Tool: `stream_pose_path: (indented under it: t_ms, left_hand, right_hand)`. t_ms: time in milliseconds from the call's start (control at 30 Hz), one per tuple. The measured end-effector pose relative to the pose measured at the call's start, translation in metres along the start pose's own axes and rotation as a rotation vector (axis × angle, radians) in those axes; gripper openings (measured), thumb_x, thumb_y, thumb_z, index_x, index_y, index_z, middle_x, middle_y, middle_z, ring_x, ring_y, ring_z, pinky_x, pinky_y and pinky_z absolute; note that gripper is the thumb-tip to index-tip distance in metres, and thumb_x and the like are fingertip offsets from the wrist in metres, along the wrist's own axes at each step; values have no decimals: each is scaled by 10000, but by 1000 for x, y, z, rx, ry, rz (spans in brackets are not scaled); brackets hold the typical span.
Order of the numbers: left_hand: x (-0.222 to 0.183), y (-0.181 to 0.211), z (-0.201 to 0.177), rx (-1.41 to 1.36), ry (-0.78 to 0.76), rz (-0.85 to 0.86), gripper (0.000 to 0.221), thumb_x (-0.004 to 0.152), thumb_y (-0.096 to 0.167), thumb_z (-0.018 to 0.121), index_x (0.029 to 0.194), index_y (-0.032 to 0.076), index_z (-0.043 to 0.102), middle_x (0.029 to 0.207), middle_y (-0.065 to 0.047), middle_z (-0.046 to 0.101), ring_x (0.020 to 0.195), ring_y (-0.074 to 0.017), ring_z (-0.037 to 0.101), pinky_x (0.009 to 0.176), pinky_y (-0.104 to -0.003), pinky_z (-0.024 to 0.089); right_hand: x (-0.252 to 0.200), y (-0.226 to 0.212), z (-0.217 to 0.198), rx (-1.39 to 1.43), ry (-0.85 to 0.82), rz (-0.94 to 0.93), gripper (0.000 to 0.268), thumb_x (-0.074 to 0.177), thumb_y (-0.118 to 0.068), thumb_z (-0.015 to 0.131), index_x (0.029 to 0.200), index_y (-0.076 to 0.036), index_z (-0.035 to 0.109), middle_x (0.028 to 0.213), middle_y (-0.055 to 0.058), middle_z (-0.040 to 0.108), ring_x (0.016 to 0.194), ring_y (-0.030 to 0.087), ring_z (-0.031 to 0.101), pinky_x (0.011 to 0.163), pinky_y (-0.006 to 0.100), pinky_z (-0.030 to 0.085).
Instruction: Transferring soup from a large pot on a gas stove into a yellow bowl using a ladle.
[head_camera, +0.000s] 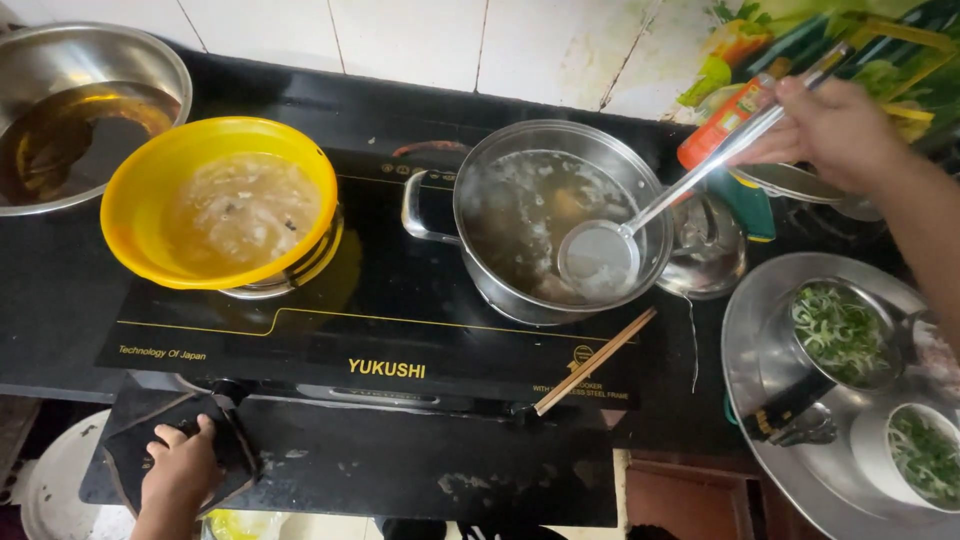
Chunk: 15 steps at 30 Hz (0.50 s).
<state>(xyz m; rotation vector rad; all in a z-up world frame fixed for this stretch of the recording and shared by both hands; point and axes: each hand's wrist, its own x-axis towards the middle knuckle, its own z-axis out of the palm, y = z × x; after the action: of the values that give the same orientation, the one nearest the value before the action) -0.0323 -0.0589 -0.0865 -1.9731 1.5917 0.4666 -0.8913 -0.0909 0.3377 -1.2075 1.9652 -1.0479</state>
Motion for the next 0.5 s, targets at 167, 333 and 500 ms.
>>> stream_pose_path:
  t_ms: [167,333,500]
  left_hand:
    - [-5,2,-9,-30,-46,-1,934,947,354,764,1666,286,172,1721,-355,107,1559,-554,256,1180,-636,435]
    - [-4,3,-7,-28,-54,-14,936,953,350,756,1674,294,161,1731,-349,74,1571,-546,230,1176,-628,436]
    - [1,-1,3,-28,26,21,855,942,322,654,1659,289,189,1707,-375,138,1537,-582,281,1149,-643,454]
  right_hand:
    - [-16,-12,16,11,-25,57,407,1274,-327,381,1271,48,539,983,517,614,972,477,732,936,445,629]
    - [-21,-4,17,77,-42,125,367,1250,-335,407,1312,3,535,999,471,628,992,498,716,987,510,606]
    - [-15,22,4,164,18,86,379,1241,-360,422,1384,-18,498,997,435,624,1018,505,709,1003,575,596]
